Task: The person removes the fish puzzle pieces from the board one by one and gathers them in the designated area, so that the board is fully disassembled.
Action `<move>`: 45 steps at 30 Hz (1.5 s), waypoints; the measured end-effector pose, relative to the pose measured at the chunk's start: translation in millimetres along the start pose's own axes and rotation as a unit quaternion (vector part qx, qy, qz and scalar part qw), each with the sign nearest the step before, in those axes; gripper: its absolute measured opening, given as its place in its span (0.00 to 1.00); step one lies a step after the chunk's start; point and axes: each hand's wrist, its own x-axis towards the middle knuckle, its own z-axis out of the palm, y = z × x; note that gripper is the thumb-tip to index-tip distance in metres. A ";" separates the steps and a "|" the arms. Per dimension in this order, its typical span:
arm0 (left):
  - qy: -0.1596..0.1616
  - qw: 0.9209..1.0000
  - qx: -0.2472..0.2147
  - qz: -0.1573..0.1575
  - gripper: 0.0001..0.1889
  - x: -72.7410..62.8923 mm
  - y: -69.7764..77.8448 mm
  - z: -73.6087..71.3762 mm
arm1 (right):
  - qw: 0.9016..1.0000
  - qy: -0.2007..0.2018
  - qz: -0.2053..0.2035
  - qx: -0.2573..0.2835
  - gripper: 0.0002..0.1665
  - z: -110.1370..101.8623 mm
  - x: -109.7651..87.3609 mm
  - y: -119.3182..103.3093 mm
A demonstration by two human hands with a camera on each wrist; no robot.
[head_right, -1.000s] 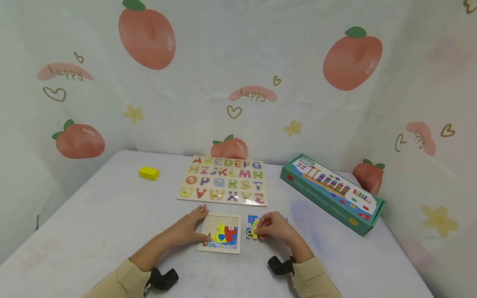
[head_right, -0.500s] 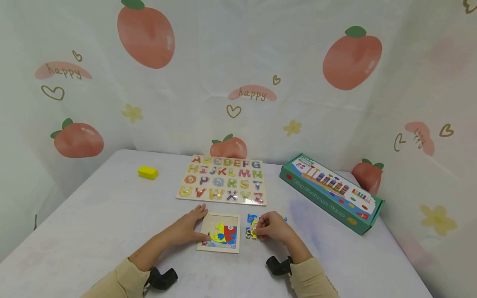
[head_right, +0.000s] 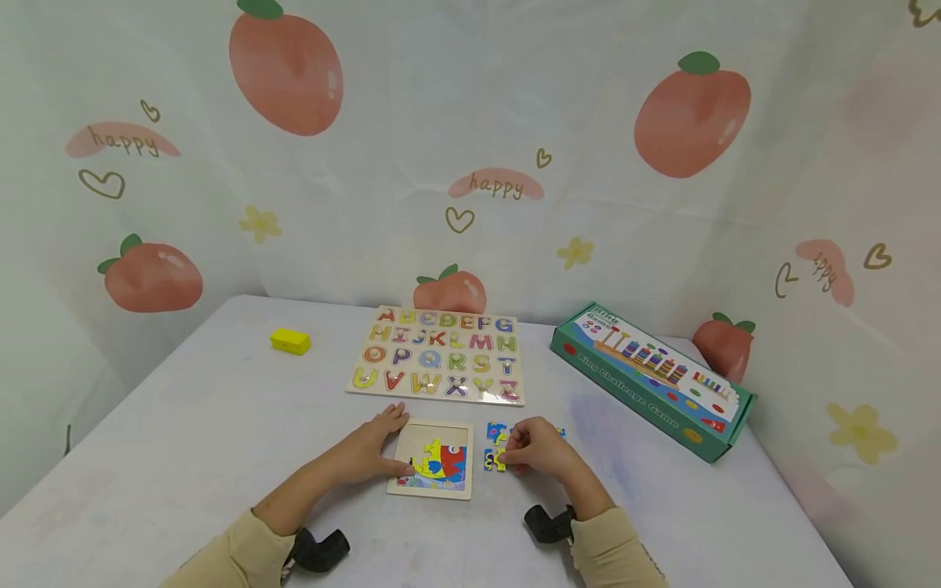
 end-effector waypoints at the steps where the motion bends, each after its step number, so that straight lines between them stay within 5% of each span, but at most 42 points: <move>1: 0.000 1.000 0.001 0.000 0.45 0.0 0.1 0.0 | 1.000 0.000 0.000 -0.001 0.13 -0.1 -0.1 -0.5; 13: 0.002 1.000 -0.004 0.000 0.46 -0.9 1.9 -0.3 | 0.999 0.012 0.002 -0.044 0.14 -0.4 -1.7 -4.1; 27: 0.000 1.000 -0.005 -0.001 0.45 -1.2 0.9 -0.7 | 0.999 -0.021 -0.024 -0.011 0.15 -4.5 2.2 -8.6; 35: -0.001 1.000 -0.002 -0.002 0.45 0.5 -0.1 0.5 | 0.996 -0.049 -0.076 -0.018 0.13 12.1 16.1 -29.3; 45: -0.006 1.000 -0.013 0.008 0.46 -0.1 -2.0 -0.7 | 0.993 -0.062 -0.077 -0.057 0.11 38.1 33.2 -53.9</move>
